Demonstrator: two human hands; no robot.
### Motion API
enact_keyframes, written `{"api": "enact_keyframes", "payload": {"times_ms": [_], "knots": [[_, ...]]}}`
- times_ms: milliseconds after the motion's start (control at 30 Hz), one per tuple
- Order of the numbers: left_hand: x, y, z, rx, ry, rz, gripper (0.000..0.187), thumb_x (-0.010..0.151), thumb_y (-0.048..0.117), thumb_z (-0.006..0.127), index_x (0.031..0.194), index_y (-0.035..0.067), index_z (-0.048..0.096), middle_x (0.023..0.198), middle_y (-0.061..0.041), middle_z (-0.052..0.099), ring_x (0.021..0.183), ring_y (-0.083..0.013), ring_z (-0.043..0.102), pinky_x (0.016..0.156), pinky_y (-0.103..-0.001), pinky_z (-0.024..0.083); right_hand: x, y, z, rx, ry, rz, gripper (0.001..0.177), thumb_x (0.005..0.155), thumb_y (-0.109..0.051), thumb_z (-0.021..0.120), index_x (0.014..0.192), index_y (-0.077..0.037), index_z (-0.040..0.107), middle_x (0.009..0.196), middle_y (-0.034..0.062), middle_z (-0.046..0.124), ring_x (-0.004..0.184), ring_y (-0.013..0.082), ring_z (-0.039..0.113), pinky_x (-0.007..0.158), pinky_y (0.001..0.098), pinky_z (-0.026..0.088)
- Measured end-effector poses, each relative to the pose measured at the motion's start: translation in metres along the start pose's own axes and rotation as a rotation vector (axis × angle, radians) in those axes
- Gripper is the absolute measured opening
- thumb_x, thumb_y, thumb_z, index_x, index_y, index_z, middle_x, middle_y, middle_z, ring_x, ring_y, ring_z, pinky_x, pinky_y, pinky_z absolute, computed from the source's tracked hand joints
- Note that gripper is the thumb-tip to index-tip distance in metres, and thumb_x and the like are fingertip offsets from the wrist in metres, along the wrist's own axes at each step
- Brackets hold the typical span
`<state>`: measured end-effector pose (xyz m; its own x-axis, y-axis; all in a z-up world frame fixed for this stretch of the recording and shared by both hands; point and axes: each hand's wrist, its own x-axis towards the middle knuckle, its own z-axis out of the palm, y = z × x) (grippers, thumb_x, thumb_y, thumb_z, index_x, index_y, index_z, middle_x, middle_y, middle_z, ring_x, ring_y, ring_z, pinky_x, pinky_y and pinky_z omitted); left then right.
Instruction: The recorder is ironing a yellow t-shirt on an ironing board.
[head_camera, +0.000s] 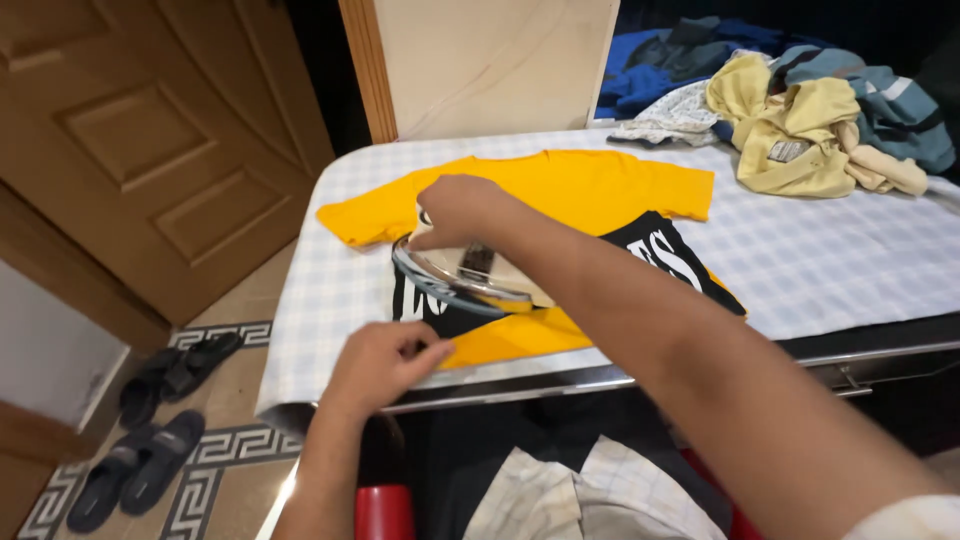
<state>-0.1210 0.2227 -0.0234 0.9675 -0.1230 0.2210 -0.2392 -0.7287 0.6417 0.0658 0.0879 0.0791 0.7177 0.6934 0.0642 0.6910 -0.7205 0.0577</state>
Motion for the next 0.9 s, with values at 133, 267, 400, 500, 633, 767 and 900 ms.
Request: {"api": "enact_keyframes", "payload": {"times_ms": [133,267,400,500,633,767,900], "knots": [[0.005,-0.013,0.010,0.037,0.295,-0.032,0.026,0.086,0.042,0.071,0.088,0.017,0.079,0.071,-0.008,0.071,0.067,-0.0299,0.071,0.061,-0.041,0.055,-0.065,-0.018,-0.011,0.046,0.006,-0.209,0.062,0.079,-0.062,0.074,0.110,-0.009,0.072,0.104,0.0162,0.074,0.099,0.0370,0.070,0.086,0.0489,0.055],[0.010,-0.013,0.009,0.127,0.512,-0.247,0.033,0.106,0.040,0.050,0.118,0.013,0.065,0.107,-0.011,0.073,0.100,-0.0345,0.068,0.085,-0.047,0.049,-0.109,-0.048,-0.034,0.061,-0.037,-0.162,0.056,0.080,-0.059,0.072,0.110,-0.012,0.070,0.102,0.0104,0.075,0.096,0.0344,0.071,0.081,0.0496,0.056],[0.013,-0.012,0.018,0.314,0.491,-0.263,0.057,0.104,0.047,0.044,0.144,0.006,0.050,0.137,-0.017,0.062,0.131,-0.0331,0.053,0.102,-0.053,0.035,-0.088,-0.054,-0.025,0.066,0.053,-0.165,0.052,0.081,-0.056,0.072,0.110,-0.014,0.069,0.100,0.0079,0.075,0.094,0.0334,0.071,0.076,0.0502,0.055],[0.014,-0.021,0.023,0.304,0.478,-0.331,0.070,0.105,0.048,0.040,0.156,0.001,0.036,0.140,-0.020,0.058,0.135,-0.0312,0.049,0.104,-0.053,0.032,-0.049,-0.051,-0.018,0.070,0.122,-0.163,0.050,0.081,-0.056,0.072,0.107,-0.014,0.070,0.097,0.0089,0.075,0.093,0.0327,0.072,0.076,0.0495,0.056],[0.014,-0.025,0.027,0.519,0.512,-0.181,0.071,0.103,0.047,0.043,0.153,-0.003,0.036,0.145,-0.022,0.056,0.136,-0.0326,0.049,0.100,-0.052,0.033,-0.028,-0.051,-0.007,0.065,0.147,-0.127,0.047,0.079,-0.054,0.073,0.103,-0.014,0.072,0.095,0.0086,0.076,0.092,0.0315,0.073,0.076,0.0482,0.057],[0.015,-0.043,0.029,0.545,0.512,-0.158,0.071,0.099,0.043,0.045,0.151,-0.004,0.037,0.147,-0.024,0.055,0.138,-0.0320,0.050,0.100,-0.053,0.035,-0.039,-0.051,-0.015,0.075,0.134,-0.110,0.054,0.074,-0.061,0.076,0.096,-0.012,0.074,0.094,0.0114,0.075,0.091,0.0331,0.072,0.080,0.0474,0.057],[0.017,-0.029,0.012,0.224,0.428,-0.395,0.061,0.101,0.039,0.038,0.154,0.009,0.042,0.142,-0.018,0.062,0.136,-0.0321,0.055,0.117,-0.055,0.032,-0.074,-0.047,-0.020,0.127,0.077,-0.172,0.051,0.072,-0.057,0.078,0.095,-0.012,0.074,0.092,0.0118,0.076,0.089,0.0341,0.073,0.080,0.0474,0.058]]}}
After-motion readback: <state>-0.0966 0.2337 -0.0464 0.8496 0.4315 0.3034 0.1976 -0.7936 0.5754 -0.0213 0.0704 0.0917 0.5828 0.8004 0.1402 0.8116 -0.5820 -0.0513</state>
